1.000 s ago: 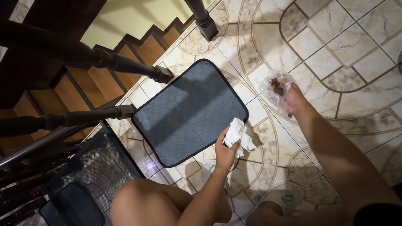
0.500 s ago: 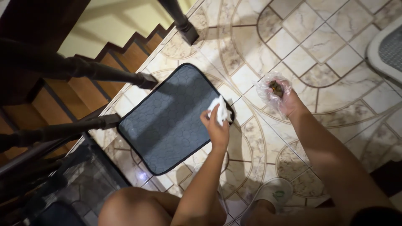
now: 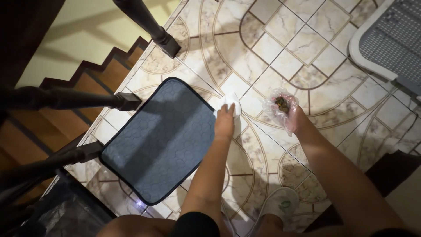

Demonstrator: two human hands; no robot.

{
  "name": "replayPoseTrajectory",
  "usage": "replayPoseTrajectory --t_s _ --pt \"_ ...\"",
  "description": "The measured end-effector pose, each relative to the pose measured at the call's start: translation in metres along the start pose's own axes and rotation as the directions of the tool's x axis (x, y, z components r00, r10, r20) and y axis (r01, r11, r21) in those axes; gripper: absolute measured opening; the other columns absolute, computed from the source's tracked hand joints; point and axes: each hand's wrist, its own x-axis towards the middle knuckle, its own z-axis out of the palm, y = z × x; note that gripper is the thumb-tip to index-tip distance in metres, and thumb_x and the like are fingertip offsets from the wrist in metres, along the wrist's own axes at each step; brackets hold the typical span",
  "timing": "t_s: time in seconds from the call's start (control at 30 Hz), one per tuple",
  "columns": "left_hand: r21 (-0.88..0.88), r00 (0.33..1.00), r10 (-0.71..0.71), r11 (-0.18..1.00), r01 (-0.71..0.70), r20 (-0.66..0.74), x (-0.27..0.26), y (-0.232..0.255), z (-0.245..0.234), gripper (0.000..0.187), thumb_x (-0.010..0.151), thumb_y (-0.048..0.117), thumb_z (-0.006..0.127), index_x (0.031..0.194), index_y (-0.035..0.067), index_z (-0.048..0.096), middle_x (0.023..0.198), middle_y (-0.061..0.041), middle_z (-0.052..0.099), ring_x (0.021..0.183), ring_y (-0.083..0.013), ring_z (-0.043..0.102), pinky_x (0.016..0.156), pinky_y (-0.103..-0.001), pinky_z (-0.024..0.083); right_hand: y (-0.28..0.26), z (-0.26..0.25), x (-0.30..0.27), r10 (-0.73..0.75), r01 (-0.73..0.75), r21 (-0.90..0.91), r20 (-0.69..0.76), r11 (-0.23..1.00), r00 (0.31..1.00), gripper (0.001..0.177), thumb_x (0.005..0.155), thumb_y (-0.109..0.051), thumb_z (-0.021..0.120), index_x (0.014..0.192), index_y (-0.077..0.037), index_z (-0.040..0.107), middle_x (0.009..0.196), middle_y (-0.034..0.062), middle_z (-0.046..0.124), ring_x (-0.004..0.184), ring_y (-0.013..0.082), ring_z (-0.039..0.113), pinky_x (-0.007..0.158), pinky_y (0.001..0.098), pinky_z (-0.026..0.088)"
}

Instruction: Picking up dog feces from a tiled floor using paper towels and a plastic bag.

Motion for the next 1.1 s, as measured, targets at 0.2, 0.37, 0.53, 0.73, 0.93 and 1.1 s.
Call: replayPoseTrajectory --t_s 0.2,0.37,0.53,0.73,0.93,1.1 --pt "0.166 0.96 0.176 0.963 -0.213 0.216 -0.016 -0.013 0.048 0.05 0.095 0.008 0.055 0.145 0.016 0.054 0.14 -0.014 0.055 0.125 -0.0318 0.056 0.097 -0.045 0.053 0.003 -0.019 0.004 0.031 -0.039 -0.122 -0.068 0.992 0.997 0.03 0.101 -0.038 0.059 0.097 -0.009 0.066 0.082 0.0012 0.062 0.071 0.0152 0.059 0.068 0.0339 0.054" --pt "0.181 0.949 0.209 0.969 -0.168 -0.236 0.039 -0.052 0.044 0.048 0.091 0.002 0.051 0.138 0.013 0.061 0.133 -0.016 0.062 0.125 -0.0303 0.06 0.099 -0.041 0.054 0.004 -0.045 -0.011 -0.007 -0.018 -0.109 -0.222 0.994 0.975 0.028 0.103 -0.038 0.058 0.097 -0.011 0.062 0.085 0.0 0.063 0.075 0.0144 0.061 0.068 0.033 0.052" --pt "0.224 0.944 0.319 0.917 -0.329 0.08 -0.007 -0.04 0.094 0.04 0.089 0.009 0.055 0.127 0.008 0.065 0.128 -0.015 0.065 0.12 -0.0326 0.06 0.095 -0.044 0.054 0.007 -0.031 -0.021 0.005 -0.03 -0.161 -0.152 0.986 0.988 0.033 0.1 -0.042 0.057 0.099 -0.01 0.064 0.08 0.0017 0.061 0.068 0.0153 0.058 0.061 0.0304 0.049" --pt "0.013 0.995 -0.068 0.998 0.068 0.074 0.046 -0.028 0.012 0.026 0.109 0.024 0.048 0.12 0.009 0.066 0.117 -0.017 0.068 0.109 -0.0337 0.066 0.095 -0.044 0.055 -0.009 -0.01 -0.026 -0.035 0.017 -0.182 -0.099 0.983 0.994 0.033 0.1 -0.042 0.057 0.1 -0.01 0.064 0.082 0.0017 0.061 0.069 0.0152 0.057 0.06 0.0292 0.049" --pt "-0.037 0.996 -0.028 0.999 0.031 0.09 0.011 -0.024 0.053 0.025 0.105 0.023 0.055 0.124 0.01 0.066 0.119 -0.018 0.064 0.112 -0.0344 0.063 0.093 -0.045 0.053 -0.006 -0.015 -0.017 -0.003 -0.012 -0.146 -0.1 0.989 0.995 0.034 0.101 -0.042 0.055 0.098 -0.011 0.066 0.079 0.0016 0.059 0.069 0.0158 0.057 0.061 0.0298 0.05" --pt "-0.028 0.959 0.25 0.968 -0.249 0.136 -0.041 0.004 0.017 0.042 0.081 0.008 0.063 0.12 0.019 0.074 0.123 -0.007 0.066 0.116 -0.0289 0.06 0.093 -0.041 0.053 -0.001 -0.026 -0.006 -0.07 0.065 -0.069 -0.071 0.995 0.995 0.024 0.101 -0.035 0.057 0.096 -0.013 0.064 0.088 0.0022 0.065 0.074 0.0144 0.059 0.066 0.0311 0.052"
